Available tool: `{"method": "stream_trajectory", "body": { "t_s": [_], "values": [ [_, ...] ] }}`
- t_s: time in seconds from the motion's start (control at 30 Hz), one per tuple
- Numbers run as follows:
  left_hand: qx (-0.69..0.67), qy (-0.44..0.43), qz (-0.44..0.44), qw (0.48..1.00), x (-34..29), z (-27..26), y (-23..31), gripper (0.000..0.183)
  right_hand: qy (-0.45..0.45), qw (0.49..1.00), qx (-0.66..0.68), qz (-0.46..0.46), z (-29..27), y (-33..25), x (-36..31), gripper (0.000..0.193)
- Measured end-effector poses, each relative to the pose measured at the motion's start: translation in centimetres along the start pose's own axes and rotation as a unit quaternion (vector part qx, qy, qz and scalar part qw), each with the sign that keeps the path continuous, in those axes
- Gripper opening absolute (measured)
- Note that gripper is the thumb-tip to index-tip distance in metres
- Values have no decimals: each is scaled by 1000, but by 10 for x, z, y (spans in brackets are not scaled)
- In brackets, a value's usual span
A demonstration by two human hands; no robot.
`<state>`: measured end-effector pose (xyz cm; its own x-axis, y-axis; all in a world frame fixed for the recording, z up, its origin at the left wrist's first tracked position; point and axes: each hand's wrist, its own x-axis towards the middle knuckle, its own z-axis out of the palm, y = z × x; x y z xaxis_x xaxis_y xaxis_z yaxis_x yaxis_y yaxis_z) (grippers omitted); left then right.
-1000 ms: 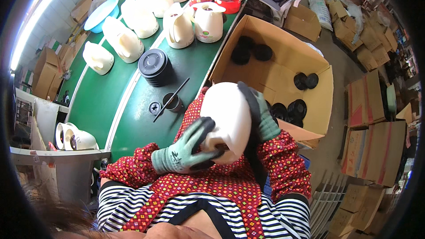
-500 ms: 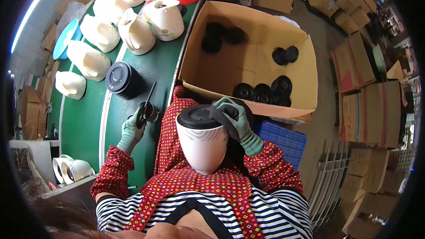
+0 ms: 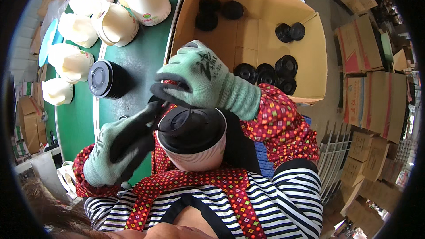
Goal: The person repeatedly picks up white plastic kettles from a green conveyor belt, inserts a black circular component into the top opening, and secures a black lid onto each kettle. The person handles the kettles one at a time and places the completed units back on the belt.
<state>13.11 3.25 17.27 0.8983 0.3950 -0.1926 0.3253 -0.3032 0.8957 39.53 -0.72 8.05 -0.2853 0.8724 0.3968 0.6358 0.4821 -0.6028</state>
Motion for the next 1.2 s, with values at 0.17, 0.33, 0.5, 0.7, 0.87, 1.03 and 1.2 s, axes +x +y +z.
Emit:
{"method": "stream_trajectory", "body": {
  "t_s": [0.17,0.33,0.5,0.7,0.87,1.03,1.2],
  "values": [
    [95,-2,21,995,41,-9,28,53,-30,988,108,103,12,40,-39,30],
    [73,-72,101,990,61,9,24,47,-41,972,133,191,20,39,-52,32],
    [65,-49,128,988,61,36,12,60,-181,954,129,199,12,34,-46,39],
    [180,-19,59,982,52,45,14,66,-19,982,42,186,41,21,-75,31],
    [142,-22,17,990,59,28,-7,54,80,987,-39,135,34,-6,-89,25],
    [80,-34,56,995,88,12,-121,37,-104,962,-154,201,-12,-83,-70,68],
    [98,42,227,968,122,35,-177,34,-191,909,-290,229,-6,-121,-48,74]
  ]
}}
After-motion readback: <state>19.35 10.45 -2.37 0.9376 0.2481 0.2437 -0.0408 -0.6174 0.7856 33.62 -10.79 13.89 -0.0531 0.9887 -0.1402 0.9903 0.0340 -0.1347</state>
